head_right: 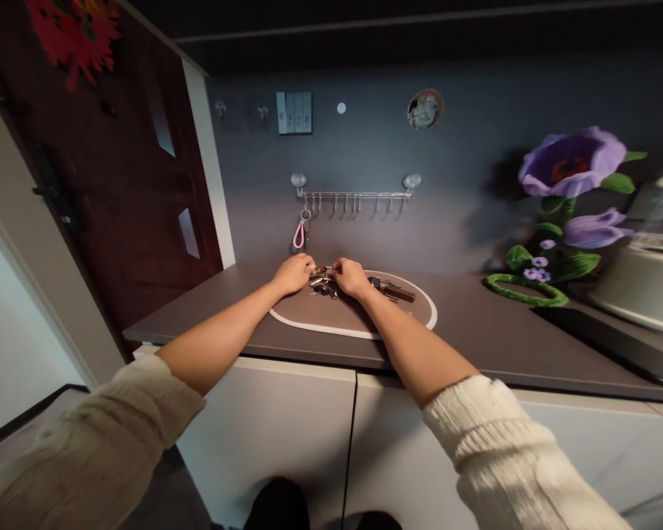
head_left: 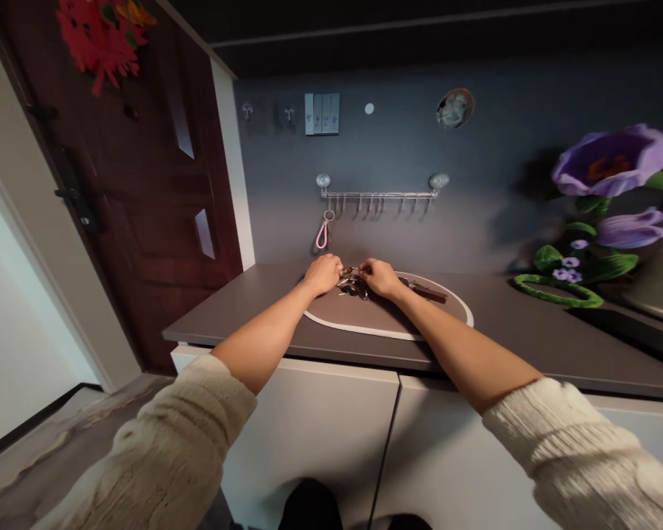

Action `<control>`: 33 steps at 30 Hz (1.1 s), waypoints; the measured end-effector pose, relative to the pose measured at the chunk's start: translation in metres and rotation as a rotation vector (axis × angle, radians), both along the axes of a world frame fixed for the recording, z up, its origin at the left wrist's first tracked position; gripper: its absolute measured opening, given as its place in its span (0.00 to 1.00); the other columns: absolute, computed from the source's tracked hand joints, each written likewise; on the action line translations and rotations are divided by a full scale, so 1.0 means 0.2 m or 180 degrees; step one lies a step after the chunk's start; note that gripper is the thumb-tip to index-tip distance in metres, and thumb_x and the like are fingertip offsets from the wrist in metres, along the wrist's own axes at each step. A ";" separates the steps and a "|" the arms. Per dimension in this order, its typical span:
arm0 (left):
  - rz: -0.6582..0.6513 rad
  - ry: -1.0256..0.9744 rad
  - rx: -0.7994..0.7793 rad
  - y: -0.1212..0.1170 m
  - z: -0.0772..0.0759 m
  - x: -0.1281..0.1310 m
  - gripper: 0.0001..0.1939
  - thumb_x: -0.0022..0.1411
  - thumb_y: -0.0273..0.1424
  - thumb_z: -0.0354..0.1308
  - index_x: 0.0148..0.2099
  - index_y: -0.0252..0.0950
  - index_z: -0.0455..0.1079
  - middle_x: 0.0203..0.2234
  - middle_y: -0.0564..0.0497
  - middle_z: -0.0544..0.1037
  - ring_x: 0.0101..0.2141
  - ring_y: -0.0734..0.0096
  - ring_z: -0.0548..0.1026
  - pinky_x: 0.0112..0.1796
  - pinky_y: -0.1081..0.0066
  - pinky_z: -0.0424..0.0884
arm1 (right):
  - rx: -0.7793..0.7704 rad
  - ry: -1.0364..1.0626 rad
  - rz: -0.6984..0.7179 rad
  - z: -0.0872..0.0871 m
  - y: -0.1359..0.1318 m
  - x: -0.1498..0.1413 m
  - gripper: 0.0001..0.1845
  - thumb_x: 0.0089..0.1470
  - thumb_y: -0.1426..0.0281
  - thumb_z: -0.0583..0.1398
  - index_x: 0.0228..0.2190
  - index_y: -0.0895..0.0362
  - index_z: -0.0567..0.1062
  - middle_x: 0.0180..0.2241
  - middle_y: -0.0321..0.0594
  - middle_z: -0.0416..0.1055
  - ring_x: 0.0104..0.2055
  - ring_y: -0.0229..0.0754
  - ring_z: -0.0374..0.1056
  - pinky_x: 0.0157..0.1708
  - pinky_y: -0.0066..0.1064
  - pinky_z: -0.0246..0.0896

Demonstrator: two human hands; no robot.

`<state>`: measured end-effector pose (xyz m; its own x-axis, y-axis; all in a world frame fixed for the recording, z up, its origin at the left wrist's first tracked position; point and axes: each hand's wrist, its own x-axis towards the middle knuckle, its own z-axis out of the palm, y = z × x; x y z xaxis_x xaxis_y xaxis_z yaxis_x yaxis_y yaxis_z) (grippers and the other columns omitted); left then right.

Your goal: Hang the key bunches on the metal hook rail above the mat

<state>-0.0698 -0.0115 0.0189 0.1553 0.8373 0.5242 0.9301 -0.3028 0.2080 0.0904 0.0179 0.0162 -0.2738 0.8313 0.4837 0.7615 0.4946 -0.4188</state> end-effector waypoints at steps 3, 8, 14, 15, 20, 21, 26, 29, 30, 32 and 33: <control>-0.0122 -0.0290 0.0038 0.01 0.00 0.00 0.12 0.59 0.27 0.43 0.35 0.35 0.69 0.36 0.46 0.73 0.38 0.68 0.69 0.40 0.70 0.63 | -0.0044 0.0045 0.0000 0.00 0.00 0.00 0.05 0.47 0.75 0.58 0.30 0.58 0.73 0.31 0.42 0.73 0.34 0.39 0.66 0.37 0.27 0.57; -0.0338 -0.0941 0.0233 0.02 0.01 0.00 0.11 0.60 0.27 0.43 0.34 0.34 0.67 0.34 0.48 0.74 0.36 0.71 0.69 0.39 0.72 0.63 | -0.0315 0.0494 0.0093 -0.01 -0.01 -0.01 0.02 0.46 0.73 0.59 0.27 0.58 0.72 0.27 0.38 0.72 0.29 0.36 0.65 0.35 0.26 0.57; -0.0599 -0.1694 0.0258 -0.01 0.04 0.00 0.10 0.61 0.27 0.42 0.33 0.34 0.64 0.34 0.51 0.75 0.36 0.74 0.69 0.39 0.75 0.63 | -0.1244 0.1817 0.0837 0.00 -0.04 -0.04 0.03 0.49 0.74 0.57 0.25 0.60 0.69 0.19 0.34 0.67 0.21 0.31 0.60 0.27 0.25 0.57; -0.0612 -0.1781 0.0247 -0.01 0.04 0.01 0.10 0.61 0.27 0.41 0.34 0.34 0.63 0.34 0.51 0.75 0.36 0.75 0.70 0.38 0.75 0.63 | -0.1349 0.1962 0.0913 0.00 -0.05 -0.04 0.03 0.49 0.74 0.57 0.25 0.60 0.69 0.18 0.34 0.66 0.20 0.30 0.59 0.26 0.24 0.57; -0.0566 -0.2065 0.0272 -0.01 0.05 0.01 0.10 0.62 0.27 0.40 0.34 0.34 0.62 0.33 0.51 0.75 0.32 0.77 0.70 0.35 0.76 0.63 | -0.1340 0.2293 0.1045 0.02 -0.05 -0.04 0.05 0.48 0.70 0.59 0.25 0.59 0.69 0.20 0.34 0.65 0.20 0.30 0.57 0.23 0.23 0.54; -0.0554 -0.2089 0.0285 -0.01 0.05 0.00 0.10 0.62 0.27 0.40 0.34 0.34 0.62 0.33 0.51 0.75 0.31 0.77 0.70 0.35 0.77 0.63 | -0.1298 0.2342 0.1055 0.02 -0.04 -0.04 0.06 0.47 0.69 0.59 0.25 0.59 0.69 0.21 0.34 0.66 0.21 0.29 0.57 0.23 0.23 0.54; -0.0273 -0.1914 0.0341 0.02 0.03 -0.02 0.12 0.62 0.27 0.40 0.33 0.34 0.64 0.29 0.51 0.74 0.30 0.75 0.69 0.34 0.75 0.63 | -0.0999 0.2526 0.1065 0.04 -0.03 -0.03 0.09 0.46 0.64 0.59 0.26 0.58 0.68 0.23 0.33 0.65 0.23 0.30 0.57 0.26 0.22 0.54; -0.0168 -0.1558 0.0292 0.02 0.02 -0.02 0.12 0.60 0.27 0.42 0.31 0.34 0.65 0.29 0.50 0.74 0.32 0.73 0.69 0.35 0.74 0.63 | -0.0733 0.2492 0.1068 0.06 -0.02 -0.02 0.13 0.46 0.60 0.58 0.28 0.57 0.68 0.27 0.34 0.67 0.27 0.31 0.60 0.29 0.22 0.56; -0.0168 -0.1460 0.0257 0.02 0.02 -0.02 0.12 0.60 0.27 0.42 0.31 0.34 0.66 0.29 0.50 0.74 0.33 0.72 0.69 0.35 0.74 0.62 | -0.0683 0.2496 0.1088 0.06 -0.02 -0.01 0.13 0.47 0.59 0.57 0.28 0.57 0.68 0.27 0.35 0.67 0.29 0.32 0.61 0.30 0.22 0.56; -0.0209 -0.1307 0.0172 0.01 0.01 -0.01 0.12 0.60 0.27 0.43 0.32 0.34 0.67 0.30 0.49 0.74 0.33 0.71 0.69 0.35 0.73 0.63 | -0.0649 0.2553 0.1160 0.06 -0.01 -0.01 0.14 0.47 0.58 0.57 0.28 0.57 0.68 0.28 0.35 0.67 0.29 0.32 0.61 0.31 0.23 0.56; -0.0246 -0.1243 0.0125 0.01 0.01 -0.01 0.12 0.59 0.28 0.43 0.32 0.34 0.68 0.31 0.49 0.75 0.33 0.71 0.69 0.35 0.73 0.63 | -0.0654 0.2596 0.1206 0.06 -0.01 -0.01 0.15 0.46 0.57 0.57 0.28 0.57 0.68 0.27 0.35 0.67 0.29 0.32 0.61 0.31 0.23 0.57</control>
<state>-0.0709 -0.0095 0.0210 -0.0002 0.8092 0.5876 0.7575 -0.3835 0.5283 0.0885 0.0160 0.0289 -0.1842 0.8466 0.4994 -0.0057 0.5072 -0.8618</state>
